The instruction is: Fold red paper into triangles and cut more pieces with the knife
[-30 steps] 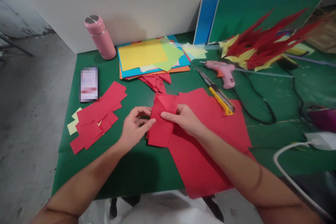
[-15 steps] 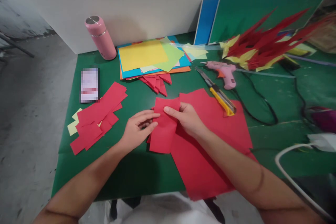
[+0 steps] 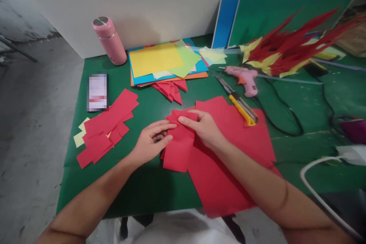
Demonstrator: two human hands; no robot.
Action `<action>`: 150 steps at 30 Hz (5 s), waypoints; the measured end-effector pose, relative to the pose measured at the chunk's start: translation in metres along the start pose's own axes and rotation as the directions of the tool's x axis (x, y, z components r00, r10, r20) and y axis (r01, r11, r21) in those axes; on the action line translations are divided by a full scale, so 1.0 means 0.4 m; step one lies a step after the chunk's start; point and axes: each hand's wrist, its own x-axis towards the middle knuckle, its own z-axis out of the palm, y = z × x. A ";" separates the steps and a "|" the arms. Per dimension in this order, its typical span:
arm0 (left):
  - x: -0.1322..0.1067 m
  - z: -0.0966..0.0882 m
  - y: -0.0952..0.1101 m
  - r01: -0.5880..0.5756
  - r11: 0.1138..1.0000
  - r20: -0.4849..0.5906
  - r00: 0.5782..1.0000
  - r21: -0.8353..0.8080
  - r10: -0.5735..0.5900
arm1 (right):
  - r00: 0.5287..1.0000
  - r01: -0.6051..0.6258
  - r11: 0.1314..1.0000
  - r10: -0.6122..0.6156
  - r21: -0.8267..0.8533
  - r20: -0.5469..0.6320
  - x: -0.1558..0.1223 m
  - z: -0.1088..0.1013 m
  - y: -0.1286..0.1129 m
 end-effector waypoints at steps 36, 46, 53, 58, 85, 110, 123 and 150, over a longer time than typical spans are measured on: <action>0.000 0.000 -0.004 0.032 0.999 0.075 0.997 -0.004 -0.032 | 0.991 0.118 0.965 -0.131 -0.236 -0.040 -0.002 -0.002 -0.002; 0.013 -0.011 -0.034 -0.100 0.995 0.005 0.995 -0.004 0.100 | 0.988 0.151 0.977 -0.151 -0.152 0.013 0.008 -0.008 0.000; 0.035 -0.028 -0.057 -0.130 0.987 -0.132 0.981 0.098 0.142 | 0.968 0.157 0.966 -0.109 -0.206 0.227 0.011 -0.020 0.002; 0.034 -0.026 -0.052 -0.143 0.978 -0.122 0.979 0.154 0.162 | 0.938 0.268 0.926 -0.187 -0.266 0.291 0.012 -0.026 0.017; 0.038 -0.048 -0.047 -0.089 0.988 -0.016 0.996 0.124 0.092 | 0.756 0.597 0.421 -0.580 -0.683 0.303 0.012 -0.027 0.027; 0.032 -0.063 -0.030 0.016 0.955 0.058 0.998 0.297 -0.035 | 0.600 0.777 -0.046 -0.248 -0.628 0.760 0.016 -0.023 0.019; 0.022 -0.060 -0.011 -0.044 0.930 0.056 0.998 0.365 0.025 | 0.626 0.754 -0.076 -0.220 -0.653 0.748 0.009 -0.016 0.018; 0.025 -0.083 -0.004 -0.146 0.819 0.118 0.988 0.555 0.097 | 0.618 0.753 -0.106 -0.225 -0.649 0.754 0.012 -0.020 0.027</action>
